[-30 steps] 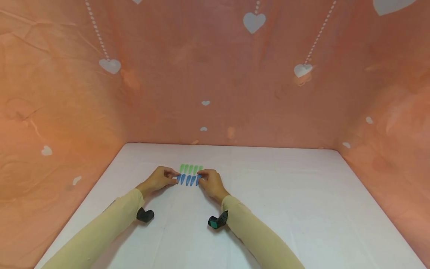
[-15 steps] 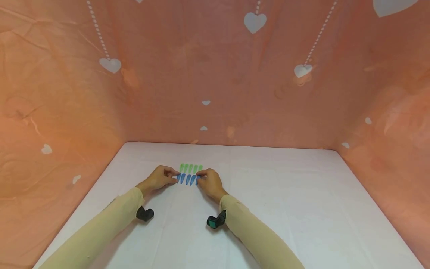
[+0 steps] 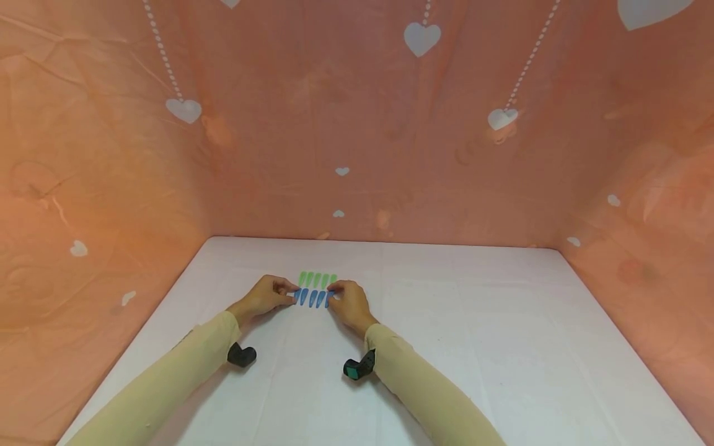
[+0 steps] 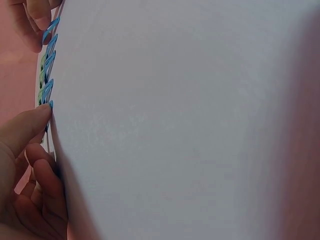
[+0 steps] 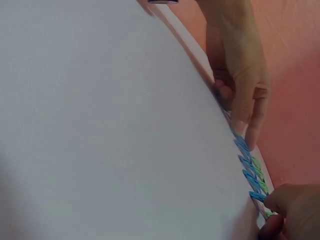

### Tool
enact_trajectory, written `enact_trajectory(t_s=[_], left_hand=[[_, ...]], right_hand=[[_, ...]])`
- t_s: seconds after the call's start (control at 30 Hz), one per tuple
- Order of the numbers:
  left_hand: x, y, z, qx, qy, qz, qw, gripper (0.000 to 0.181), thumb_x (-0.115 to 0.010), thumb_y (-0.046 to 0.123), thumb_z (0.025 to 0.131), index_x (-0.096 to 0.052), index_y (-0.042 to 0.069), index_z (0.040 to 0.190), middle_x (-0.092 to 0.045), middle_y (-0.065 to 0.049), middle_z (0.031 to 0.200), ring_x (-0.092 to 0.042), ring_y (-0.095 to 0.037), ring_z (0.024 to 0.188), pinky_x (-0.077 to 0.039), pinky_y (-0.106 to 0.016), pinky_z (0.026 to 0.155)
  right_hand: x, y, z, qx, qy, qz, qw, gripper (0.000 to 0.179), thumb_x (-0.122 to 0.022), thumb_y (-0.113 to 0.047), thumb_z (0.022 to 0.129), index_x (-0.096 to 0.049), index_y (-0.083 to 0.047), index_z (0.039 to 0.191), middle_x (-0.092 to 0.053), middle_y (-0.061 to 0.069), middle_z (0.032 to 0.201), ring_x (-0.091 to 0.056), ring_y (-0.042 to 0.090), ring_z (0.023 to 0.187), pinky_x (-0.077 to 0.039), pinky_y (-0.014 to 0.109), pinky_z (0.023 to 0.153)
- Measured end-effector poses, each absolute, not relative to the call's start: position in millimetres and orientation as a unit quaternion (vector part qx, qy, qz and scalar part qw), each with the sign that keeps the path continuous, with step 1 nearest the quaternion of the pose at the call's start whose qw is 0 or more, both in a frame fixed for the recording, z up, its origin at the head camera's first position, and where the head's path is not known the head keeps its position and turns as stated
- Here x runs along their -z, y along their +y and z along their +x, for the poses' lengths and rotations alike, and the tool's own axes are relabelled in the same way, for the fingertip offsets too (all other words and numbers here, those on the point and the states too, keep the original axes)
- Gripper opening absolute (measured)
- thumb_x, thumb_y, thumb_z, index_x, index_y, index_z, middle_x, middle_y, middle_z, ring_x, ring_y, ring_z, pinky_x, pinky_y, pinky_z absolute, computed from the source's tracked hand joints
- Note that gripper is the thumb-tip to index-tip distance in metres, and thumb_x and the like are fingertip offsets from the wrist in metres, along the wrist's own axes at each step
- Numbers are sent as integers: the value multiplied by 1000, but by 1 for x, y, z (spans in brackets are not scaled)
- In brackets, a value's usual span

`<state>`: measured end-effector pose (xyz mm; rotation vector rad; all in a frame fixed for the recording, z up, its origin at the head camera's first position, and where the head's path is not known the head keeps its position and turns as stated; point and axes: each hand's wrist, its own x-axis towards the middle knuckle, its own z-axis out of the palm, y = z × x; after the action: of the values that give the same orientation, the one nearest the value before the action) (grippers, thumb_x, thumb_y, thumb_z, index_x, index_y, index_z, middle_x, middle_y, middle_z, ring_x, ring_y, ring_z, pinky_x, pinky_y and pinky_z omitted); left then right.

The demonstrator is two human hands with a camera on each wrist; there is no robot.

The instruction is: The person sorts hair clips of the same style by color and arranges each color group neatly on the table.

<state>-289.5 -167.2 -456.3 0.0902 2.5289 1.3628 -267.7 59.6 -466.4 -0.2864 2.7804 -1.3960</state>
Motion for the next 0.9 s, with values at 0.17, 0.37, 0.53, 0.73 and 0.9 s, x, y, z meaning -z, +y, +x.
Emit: enact_trajectory(t_s=[0.17,0.37,0.53,0.73,0.9], left_hand=[[456,-167,-288,-469,872,25,135,30,-76,7,88,-74,3,117,-48,0,75,-46,-15,77,-38,-27,69],[456,-167,-287,-468,873,32,131,30,-76,6,88,-73,0,117,-48,0,72,-45,-14,73,-37,-25,66],[457,-167,-287,-470,872,31,130,30,-75,6,88,-73,1,117,-48,0,72,-45,-14,73,-37,-25,64],[460,-167,-288,-469,873,13,134,29,-75,8,88,-74,4,117,-49,-1,76,-47,-16,78,-38,-27,68],[460,-167,-288,-469,873,12,132,29,-75,9,89,-74,5,117,-50,-1,77,-47,-16,80,-38,-28,70]], right_hand=[[468,60,-268,433,897,-90,9,26,-68,-6,88,-73,-2,113,-70,18,120,-60,36,123,-41,51,112],[471,59,-267,417,904,-92,5,24,-69,-8,88,-74,-3,111,-70,16,117,-61,36,122,-43,50,111],[471,60,-268,417,904,-95,8,24,-68,-8,88,-75,-4,111,-70,16,119,-60,36,124,-42,50,112],[472,61,-268,420,901,-106,17,27,-67,-9,87,-75,-3,112,-70,17,121,-59,38,125,-40,53,112],[473,62,-269,418,901,-115,5,27,-67,-7,86,-75,-2,111,-71,17,120,-59,39,125,-40,52,112]])
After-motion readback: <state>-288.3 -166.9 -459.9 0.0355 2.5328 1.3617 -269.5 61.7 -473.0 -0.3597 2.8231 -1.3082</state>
